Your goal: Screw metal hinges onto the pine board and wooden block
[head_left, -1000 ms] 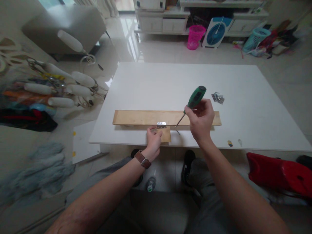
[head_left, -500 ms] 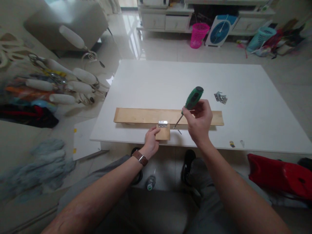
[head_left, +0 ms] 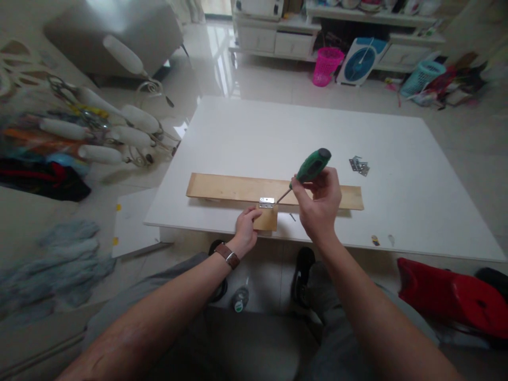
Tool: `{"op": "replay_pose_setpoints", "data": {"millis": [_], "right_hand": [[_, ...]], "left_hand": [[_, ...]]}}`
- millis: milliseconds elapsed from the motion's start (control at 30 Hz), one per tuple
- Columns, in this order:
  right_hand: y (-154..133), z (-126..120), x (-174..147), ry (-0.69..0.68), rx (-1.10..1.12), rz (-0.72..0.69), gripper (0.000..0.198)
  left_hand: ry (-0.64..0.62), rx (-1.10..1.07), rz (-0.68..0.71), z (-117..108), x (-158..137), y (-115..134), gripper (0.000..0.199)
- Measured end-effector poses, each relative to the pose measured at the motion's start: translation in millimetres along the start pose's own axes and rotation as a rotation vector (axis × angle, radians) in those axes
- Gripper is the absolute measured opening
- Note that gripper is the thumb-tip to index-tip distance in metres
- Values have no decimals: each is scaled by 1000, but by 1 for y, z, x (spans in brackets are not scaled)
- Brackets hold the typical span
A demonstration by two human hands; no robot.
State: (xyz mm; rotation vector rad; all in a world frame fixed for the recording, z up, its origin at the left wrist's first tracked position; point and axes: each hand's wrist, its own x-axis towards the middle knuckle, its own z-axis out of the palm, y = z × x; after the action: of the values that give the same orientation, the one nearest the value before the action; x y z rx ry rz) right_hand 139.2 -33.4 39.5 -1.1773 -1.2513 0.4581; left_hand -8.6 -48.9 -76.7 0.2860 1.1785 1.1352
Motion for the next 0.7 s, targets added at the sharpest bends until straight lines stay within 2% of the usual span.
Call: {"op": "replay_pose_setpoints", "data": {"millis": [367,700], "right_hand": [[12,-3,-13,-89,6,-39,28],[13,-1,-10,-98,11,-57,26]], "left_hand": [[36,-3,37,-3,2,-9,33],[108,10,68,-2,5,-15,30]]}}
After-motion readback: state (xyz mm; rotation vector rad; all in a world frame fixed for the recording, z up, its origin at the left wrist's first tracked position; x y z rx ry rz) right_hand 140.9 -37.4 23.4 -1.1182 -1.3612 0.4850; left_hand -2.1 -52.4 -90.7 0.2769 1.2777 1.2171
